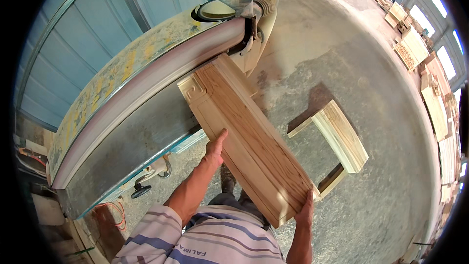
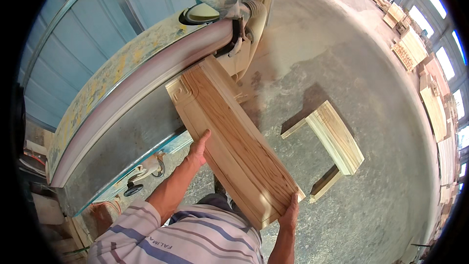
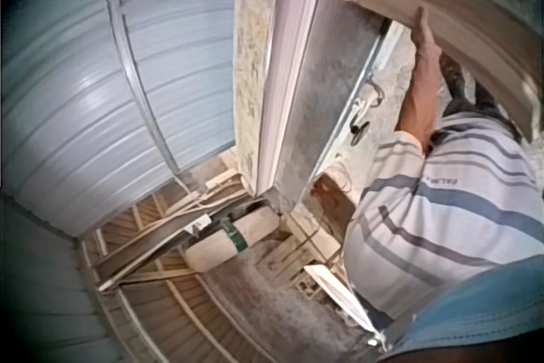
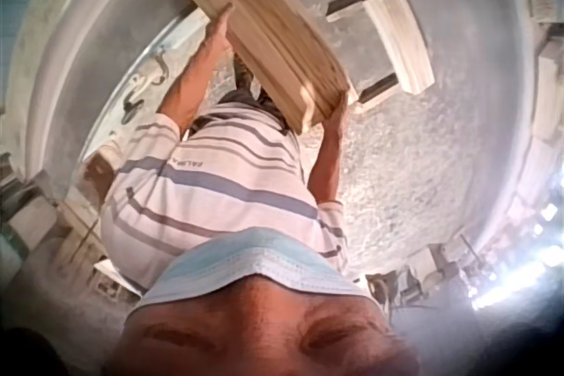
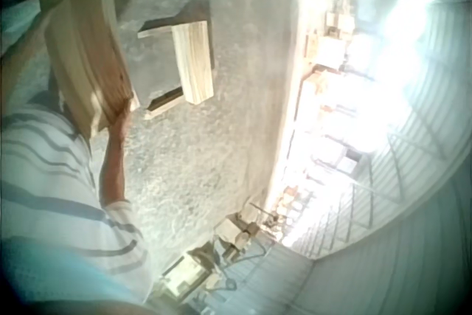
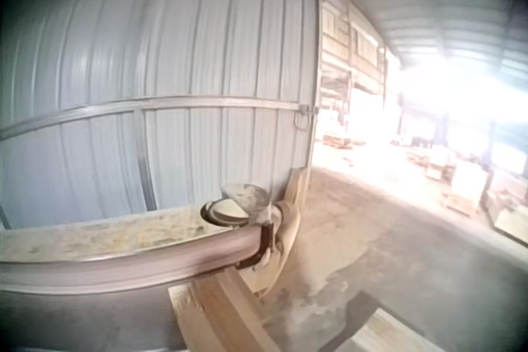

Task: The person repeatedly feeds carved wooden panels through a belt sander, flipping each piece to sand both sides. They handle the panels by hand, moving them between the machine and a nearby wooden stand, and occasionally walk around the workshop floor.

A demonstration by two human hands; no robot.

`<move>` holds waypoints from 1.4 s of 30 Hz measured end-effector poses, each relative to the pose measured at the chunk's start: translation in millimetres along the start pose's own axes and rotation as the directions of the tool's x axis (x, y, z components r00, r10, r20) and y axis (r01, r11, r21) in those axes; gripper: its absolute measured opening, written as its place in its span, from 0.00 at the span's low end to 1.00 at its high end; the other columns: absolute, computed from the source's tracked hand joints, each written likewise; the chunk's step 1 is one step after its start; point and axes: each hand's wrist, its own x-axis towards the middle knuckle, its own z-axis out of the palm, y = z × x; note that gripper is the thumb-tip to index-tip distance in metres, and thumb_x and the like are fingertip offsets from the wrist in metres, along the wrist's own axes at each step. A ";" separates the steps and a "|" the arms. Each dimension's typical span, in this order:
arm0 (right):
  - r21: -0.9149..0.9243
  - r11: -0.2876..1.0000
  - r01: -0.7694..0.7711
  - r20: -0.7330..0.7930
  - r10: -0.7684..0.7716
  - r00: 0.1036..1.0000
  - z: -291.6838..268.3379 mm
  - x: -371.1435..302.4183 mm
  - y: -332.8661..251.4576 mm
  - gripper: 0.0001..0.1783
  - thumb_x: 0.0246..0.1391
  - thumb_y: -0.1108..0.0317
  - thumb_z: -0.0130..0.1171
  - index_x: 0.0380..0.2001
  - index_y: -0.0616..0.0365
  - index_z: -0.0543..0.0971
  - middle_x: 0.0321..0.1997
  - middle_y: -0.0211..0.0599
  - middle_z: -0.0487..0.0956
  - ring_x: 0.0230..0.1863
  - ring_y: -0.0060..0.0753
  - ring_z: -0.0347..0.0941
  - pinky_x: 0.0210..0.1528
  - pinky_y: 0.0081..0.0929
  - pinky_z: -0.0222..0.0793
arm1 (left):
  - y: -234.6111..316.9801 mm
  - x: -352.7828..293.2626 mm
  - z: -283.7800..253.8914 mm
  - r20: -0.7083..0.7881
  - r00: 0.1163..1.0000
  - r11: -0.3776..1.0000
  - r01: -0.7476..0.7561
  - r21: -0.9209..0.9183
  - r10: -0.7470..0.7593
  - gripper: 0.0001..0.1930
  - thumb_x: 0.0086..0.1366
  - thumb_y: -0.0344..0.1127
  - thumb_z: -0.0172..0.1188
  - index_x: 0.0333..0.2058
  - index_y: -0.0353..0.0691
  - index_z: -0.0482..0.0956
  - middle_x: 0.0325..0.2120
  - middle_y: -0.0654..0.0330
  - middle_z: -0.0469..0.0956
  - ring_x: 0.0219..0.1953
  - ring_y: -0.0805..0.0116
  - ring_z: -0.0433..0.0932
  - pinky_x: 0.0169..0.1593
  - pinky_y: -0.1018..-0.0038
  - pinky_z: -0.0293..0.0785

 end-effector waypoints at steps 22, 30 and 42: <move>0.039 0.999 0.026 -0.125 -0.021 0.992 30.6 16.8 17.8 0.34 0.53 0.44 0.51 0.54 0.57 0.64 0.51 0.40 0.71 0.50 0.37 0.69 0.52 0.36 0.68 | 34.4 14.1 -1.3 -0.061 0.998 0.994 0.028 0.106 -0.021 0.40 0.47 0.51 0.67 0.55 0.40 0.61 0.53 0.55 0.66 0.55 0.55 0.65 0.53 0.52 0.65; 0.034 0.996 0.077 -0.127 -0.072 0.989 34.4 12.6 16.2 0.34 0.52 0.45 0.53 0.53 0.59 0.65 0.51 0.41 0.70 0.50 0.36 0.69 0.52 0.35 0.68 | 33.6 12.7 -0.7 -0.022 1.000 0.997 -0.010 0.070 0.012 0.40 0.47 0.50 0.68 0.55 0.38 0.62 0.52 0.53 0.67 0.53 0.55 0.66 0.53 0.54 0.65; 0.001 0.996 0.091 -0.092 -0.091 0.992 10.8 9.4 12.7 0.33 0.54 0.47 0.51 0.54 0.60 0.65 0.52 0.42 0.70 0.50 0.37 0.69 0.52 0.35 0.68 | 13.9 6.2 -0.1 -0.063 0.997 0.995 -0.026 0.092 0.032 0.37 0.48 0.47 0.69 0.53 0.35 0.64 0.49 0.55 0.70 0.51 0.58 0.69 0.53 0.58 0.68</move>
